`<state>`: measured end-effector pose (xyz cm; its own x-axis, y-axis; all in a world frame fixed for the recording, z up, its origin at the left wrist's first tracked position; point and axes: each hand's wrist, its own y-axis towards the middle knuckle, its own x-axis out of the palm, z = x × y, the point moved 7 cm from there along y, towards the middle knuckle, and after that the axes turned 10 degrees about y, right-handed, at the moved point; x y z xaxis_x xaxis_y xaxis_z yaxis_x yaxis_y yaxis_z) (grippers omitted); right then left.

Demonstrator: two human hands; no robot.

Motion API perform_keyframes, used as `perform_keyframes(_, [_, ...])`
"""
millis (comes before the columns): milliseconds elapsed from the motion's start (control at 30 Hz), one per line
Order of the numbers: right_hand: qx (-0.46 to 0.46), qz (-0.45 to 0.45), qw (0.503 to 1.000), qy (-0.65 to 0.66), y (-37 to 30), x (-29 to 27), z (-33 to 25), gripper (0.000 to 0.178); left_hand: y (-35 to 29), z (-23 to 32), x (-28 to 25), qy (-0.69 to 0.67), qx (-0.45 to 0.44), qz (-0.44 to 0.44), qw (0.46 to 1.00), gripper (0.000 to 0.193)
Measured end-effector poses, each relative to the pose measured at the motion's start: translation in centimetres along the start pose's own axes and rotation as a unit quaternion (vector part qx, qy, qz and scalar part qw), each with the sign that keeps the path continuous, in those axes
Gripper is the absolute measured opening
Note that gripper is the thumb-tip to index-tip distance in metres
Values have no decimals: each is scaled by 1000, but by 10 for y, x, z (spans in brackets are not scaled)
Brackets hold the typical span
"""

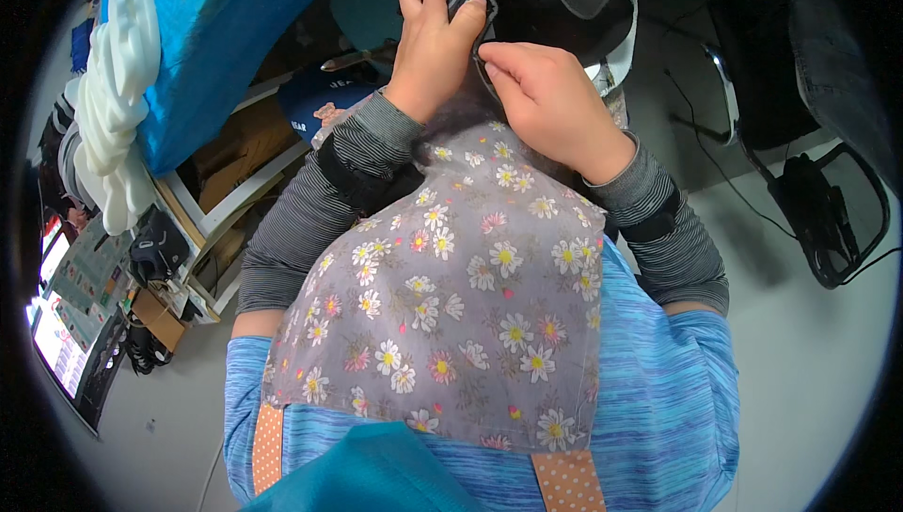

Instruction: The person manually fits and smooths a white foam interior lining into the black mesh upper of a shoe. They pull the lining through the opening, align the edges by hand, and press down on the interior materials to ensure a snug fit.

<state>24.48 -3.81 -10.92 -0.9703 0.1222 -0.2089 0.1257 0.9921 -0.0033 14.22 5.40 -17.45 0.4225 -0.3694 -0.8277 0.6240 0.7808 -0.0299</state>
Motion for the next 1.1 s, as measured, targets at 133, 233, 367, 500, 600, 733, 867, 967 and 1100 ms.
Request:
perform_keyframes(133, [-3, -3, 1000, -3, 2, 4, -9, 19, 1, -7, -2, 8, 15, 42, 999, 55])
perform_keyframes(233, [17, 16, 998, -63, 7, 3, -3, 18, 1, 20, -13, 160, 203, 67, 964, 55])
perform_keyframes(367, [-27, 73, 994, -81, 13, -5, -14, 17, 11, -4, -18, -246, -42, -92, 964, 60])
perform_keyframes(500, [-53, 126, 991, -12, 12, -2, -11, 15, -3, 36, -51, -8, 81, -32, 996, 64])
perform_keyframes(600, [102, -49, 973, 202, 5, 12, -15, 29, -3, 25, -65, -133, 5, -117, 984, 62])
perform_keyframes(733, [80, -212, 940, 255, -17, 14, -54, 44, -21, 39, -106, -106, 69, -179, 976, 64])
perform_keyframes(867, [-139, -129, 971, -145, -6, -20, -93, 26, -42, 39, -117, -22, 57, -152, 986, 66])
perform_keyframes(967, [-272, -72, 925, -256, 7, -15, -109, 27, -50, 42, -119, -23, 38, -116, 992, 65])
perform_keyframes(1100, [-336, -10, 892, -304, 8, 13, -88, 26, -58, 41, -127, -22, 42, -91, 995, 64])
